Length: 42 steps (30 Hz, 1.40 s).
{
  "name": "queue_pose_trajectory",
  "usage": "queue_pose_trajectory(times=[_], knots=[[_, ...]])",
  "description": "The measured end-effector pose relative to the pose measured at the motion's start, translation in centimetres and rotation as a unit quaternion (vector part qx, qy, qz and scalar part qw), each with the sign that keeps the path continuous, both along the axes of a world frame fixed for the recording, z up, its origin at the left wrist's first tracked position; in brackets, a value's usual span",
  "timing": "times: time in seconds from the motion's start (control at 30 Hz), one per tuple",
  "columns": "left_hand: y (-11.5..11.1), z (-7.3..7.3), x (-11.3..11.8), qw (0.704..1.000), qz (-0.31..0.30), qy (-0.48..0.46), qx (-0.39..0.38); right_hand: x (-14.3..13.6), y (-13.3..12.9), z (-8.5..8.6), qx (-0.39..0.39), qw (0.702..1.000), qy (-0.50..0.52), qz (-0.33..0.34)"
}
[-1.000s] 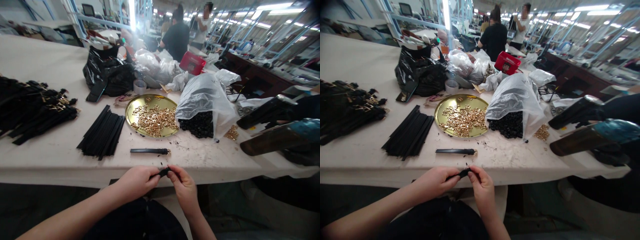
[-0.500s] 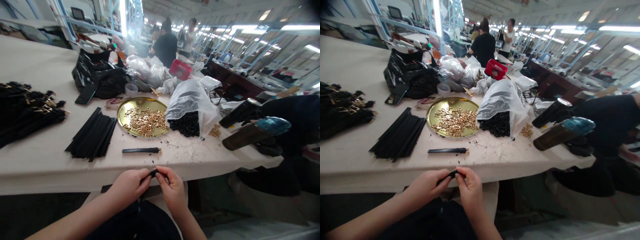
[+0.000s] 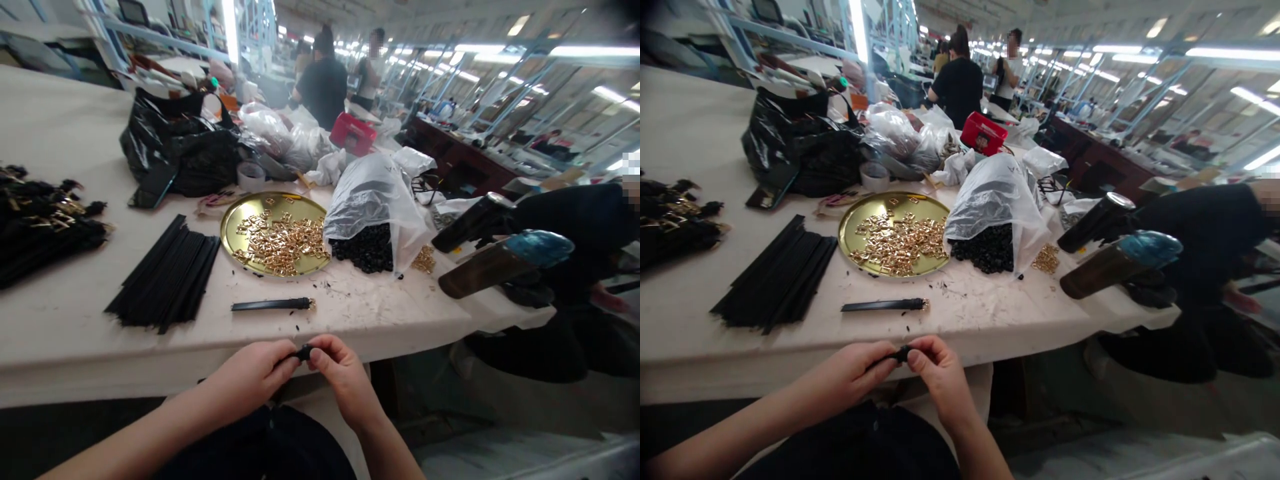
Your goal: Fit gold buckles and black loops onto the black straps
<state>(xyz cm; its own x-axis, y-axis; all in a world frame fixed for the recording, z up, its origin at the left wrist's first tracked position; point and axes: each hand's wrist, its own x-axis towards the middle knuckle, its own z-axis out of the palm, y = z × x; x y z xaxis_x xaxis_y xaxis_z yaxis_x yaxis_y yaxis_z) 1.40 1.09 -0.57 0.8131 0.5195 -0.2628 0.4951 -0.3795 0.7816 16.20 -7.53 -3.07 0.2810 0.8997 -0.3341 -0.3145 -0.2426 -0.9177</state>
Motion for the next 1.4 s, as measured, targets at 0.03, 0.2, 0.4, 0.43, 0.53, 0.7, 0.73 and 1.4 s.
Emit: queue_pose_trajectory(times=[0.03, 0.2, 0.4, 0.43, 0.53, 0.7, 0.73, 1.4], knots=[[0.1, 0.0, -0.3, 1.0, -0.003, 0.01, -0.011, 0.1, 0.0, -0.1, -0.005, 1.0, -0.003, 0.003], [0.4, 0.0, -1.2, 0.996, 0.001, 0.062, -0.064, 0.0, 0.7, -0.5, -0.006, 1.0, -0.016, -0.003], [1.4, 0.1, -0.6, 0.996, 0.012, 0.035, -0.085, -0.4, 1.8, -1.2, 0.004, 0.999, 0.0, 0.034], [1.5, 0.1, -0.6, 0.993, 0.021, 0.036, -0.11, -0.5, 1.9, -1.6, 0.001, 1.0, -0.004, 0.026], [1.7, -0.1, -0.8, 0.988, 0.066, 0.012, -0.142, -1.0, 2.2, -2.7, -0.011, 1.0, -0.008, 0.008], [2.8, -1.2, -0.2, 0.988, 0.089, -0.026, -0.123, -1.5, 3.4, -2.9, 0.004, 0.993, -0.055, 0.104], [3.3, -1.4, -0.1, 0.988, 0.09, -0.039, -0.118, -0.9, 3.9, -2.5, 0.009, 0.987, -0.094, 0.129], [4.7, -1.0, -0.5, 0.921, 0.248, -0.171, -0.246, 6.9, 15.9, 0.5, 0.063, 0.814, -0.572, 0.084]])
